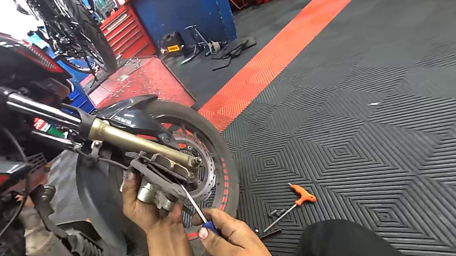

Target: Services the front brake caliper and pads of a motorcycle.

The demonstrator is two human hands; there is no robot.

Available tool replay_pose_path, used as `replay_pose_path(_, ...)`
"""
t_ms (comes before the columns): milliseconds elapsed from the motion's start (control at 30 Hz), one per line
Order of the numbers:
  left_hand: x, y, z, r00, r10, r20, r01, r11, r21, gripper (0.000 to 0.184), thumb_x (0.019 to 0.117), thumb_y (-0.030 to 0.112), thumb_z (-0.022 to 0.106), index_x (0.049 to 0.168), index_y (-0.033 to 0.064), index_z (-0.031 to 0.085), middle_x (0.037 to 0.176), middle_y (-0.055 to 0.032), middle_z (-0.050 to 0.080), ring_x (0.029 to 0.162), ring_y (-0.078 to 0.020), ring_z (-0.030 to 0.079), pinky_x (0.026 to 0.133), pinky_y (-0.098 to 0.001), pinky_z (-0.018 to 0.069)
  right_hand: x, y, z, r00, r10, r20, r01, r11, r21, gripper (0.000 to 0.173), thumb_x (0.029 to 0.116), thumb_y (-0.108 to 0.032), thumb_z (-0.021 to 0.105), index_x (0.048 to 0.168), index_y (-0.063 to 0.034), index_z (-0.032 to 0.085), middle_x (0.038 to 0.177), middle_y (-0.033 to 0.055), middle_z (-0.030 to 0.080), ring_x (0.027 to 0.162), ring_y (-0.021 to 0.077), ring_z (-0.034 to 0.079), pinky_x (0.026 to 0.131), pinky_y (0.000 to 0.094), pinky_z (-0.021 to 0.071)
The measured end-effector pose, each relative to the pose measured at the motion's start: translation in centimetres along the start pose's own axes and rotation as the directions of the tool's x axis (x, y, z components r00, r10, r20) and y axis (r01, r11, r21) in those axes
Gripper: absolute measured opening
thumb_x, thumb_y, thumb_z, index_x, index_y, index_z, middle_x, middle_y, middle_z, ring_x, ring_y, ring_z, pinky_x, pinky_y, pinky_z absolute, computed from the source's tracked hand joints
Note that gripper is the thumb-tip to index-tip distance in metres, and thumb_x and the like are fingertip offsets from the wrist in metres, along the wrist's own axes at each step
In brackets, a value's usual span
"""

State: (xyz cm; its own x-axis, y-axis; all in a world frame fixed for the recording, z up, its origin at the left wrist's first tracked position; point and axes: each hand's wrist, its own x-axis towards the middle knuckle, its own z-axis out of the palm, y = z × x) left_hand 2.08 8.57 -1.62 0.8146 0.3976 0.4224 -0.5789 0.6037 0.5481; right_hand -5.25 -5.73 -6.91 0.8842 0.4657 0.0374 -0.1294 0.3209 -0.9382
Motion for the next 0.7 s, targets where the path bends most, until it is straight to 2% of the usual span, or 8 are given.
replay_pose_path(167, 0.2, 0.3, 0.0, 0.999, -0.049, 0.021, 0.048, 0.998, 0.038, 0.027, 0.0997, 0.032, 0.053, 0.102, 0.0101, 0.069, 0.094, -0.0098, 0.072, 0.088, -0.0224, 0.072, 0.078, -0.0459, 0.0622, -0.3, 1.6, 2.0, 0.995, -0.039, -0.094, 0.047, 0.995, 0.089, 0.03, 0.1042, -0.02, 0.051, 0.13, -0.0083, 0.061, 0.071, 0.0026, 0.053, 0.046, 0.0154, 0.046, 0.038, 0.0321, 0.0421)
replay_pose_path(267, -0.7, 0.8, -0.4, 0.991, -0.108, -0.081, 0.118, 0.984, 0.135, 0.027, 0.1004, 0.035, 0.052, 0.1, 0.0147, 0.07, 0.091, -0.0059, 0.072, 0.08, -0.0171, 0.072, 0.069, -0.039, 0.0628, 0.2, 3.1, -0.2, 0.986, -0.167, -0.008, 0.163, 0.97, -0.178, 0.031, 0.1054, -0.024, 0.051, 0.131, -0.0092, 0.061, 0.075, 0.0016, 0.059, 0.052, 0.014, 0.052, 0.044, 0.0326, 0.0467)
replay_pose_path(300, -1.1, 1.0, -0.9, 0.988, -0.125, -0.086, 0.137, 0.979, 0.148, 0.027, 0.1005, 0.035, 0.053, 0.1, 0.0147, 0.07, 0.09, -0.0055, 0.073, 0.08, -0.016, 0.072, 0.069, -0.0376, 0.0626, 0.6, 3.3, -1.5, 0.965, -0.26, 0.036, 0.254, 0.892, -0.375, 0.033, 0.1059, -0.029, 0.051, 0.131, -0.0109, 0.062, 0.078, -0.001, 0.063, 0.056, 0.0108, 0.056, 0.049, 0.0313, 0.0503)
replay_pose_path(367, -1.4, 1.2, -2.3, 0.988, -0.148, -0.053, 0.155, 0.974, 0.163, 0.025, 0.0984, 0.034, 0.057, 0.101, 0.0145, 0.072, 0.089, -0.0052, 0.073, 0.077, -0.0138, 0.072, 0.066, -0.0345, 0.0624, 1.7, 2.9, -3.5, 0.901, -0.418, 0.118, 0.379, 0.626, -0.681, 0.039, 0.1065, -0.041, 0.048, 0.129, -0.0148, 0.065, 0.074, -0.0036, 0.064, 0.058, 0.0096, 0.059, 0.051, 0.0342, 0.0525)
replay_pose_path(433, -1.4, 1.3, -3.3, 0.981, -0.194, 0.005, 0.191, 0.971, 0.145, 0.03, 0.0969, 0.038, 0.059, 0.11, 0.0146, 0.072, 0.093, -0.0064, 0.073, 0.079, -0.015, 0.072, 0.067, -0.0352, 0.0626, 2.5, 1.4, -4.5, 0.918, -0.359, 0.169, 0.345, 0.513, -0.786, 0.042, 0.106, -0.047, 0.044, 0.133, -0.0199, 0.063, 0.072, -0.0041, 0.063, 0.059, 0.0126, 0.061, 0.053, 0.0397, 0.0538)
replay_pose_path(533, -1.1, 1.3, -4.0, 0.96, -0.28, 0.026, 0.278, 0.959, 0.057, 0.041, 0.0889, 0.049, 0.072, 0.114, 0.0167, 0.069, 0.098, -0.0085, 0.073, 0.083, -0.019, 0.073, 0.069, -0.0395, 0.0632, 2.6, -1.1, -4.6, 0.974, -0.118, 0.196, 0.223, 0.675, -0.704, 0.038, 0.1057, -0.044, 0.045, 0.133, -0.0219, 0.059, 0.073, -0.0056, 0.06, 0.058, 0.0108, 0.059, 0.052, 0.0336, 0.052)
replay_pose_path(633, -0.7, 1.5, -4.4, 0.93, -0.359, 0.074, 0.36, 0.933, 0.004, 0.048, 0.0813, 0.053, 0.078, 0.112, 0.017, 0.07, 0.094, -0.0085, 0.073, 0.079, -0.0195, 0.074, 0.065, -0.0394, 0.0633, 1.4, -2.5, -3.5, 0.974, 0.101, 0.202, -0.018, 0.927, -0.376, 0.035, 0.1075, -0.032, 0.044, 0.132, -0.0123, 0.058, 0.071, 0.0023, 0.057, 0.046, 0.0155, 0.049, 0.037, 0.0312, 0.0437)
replay_pose_path(700, -0.5, 1.4, -4.9, 0.904, -0.413, 0.107, 0.416, 0.909, -0.005, 0.054, 0.0794, 0.053, 0.08, 0.118, 0.0163, 0.068, 0.101, -0.0124, 0.073, 0.085, -0.0245, 0.074, 0.071, -0.0439, 0.0632, 0.9, -2.7, -2.8, 0.958, 0.197, 0.211, -0.161, 0.971, -0.177, 0.036, 0.1097, -0.028, 0.039, 0.136, -0.0089, 0.055, 0.07, 0.0046, 0.055, 0.043, 0.0143, 0.045, 0.035, 0.0294, 0.0415)
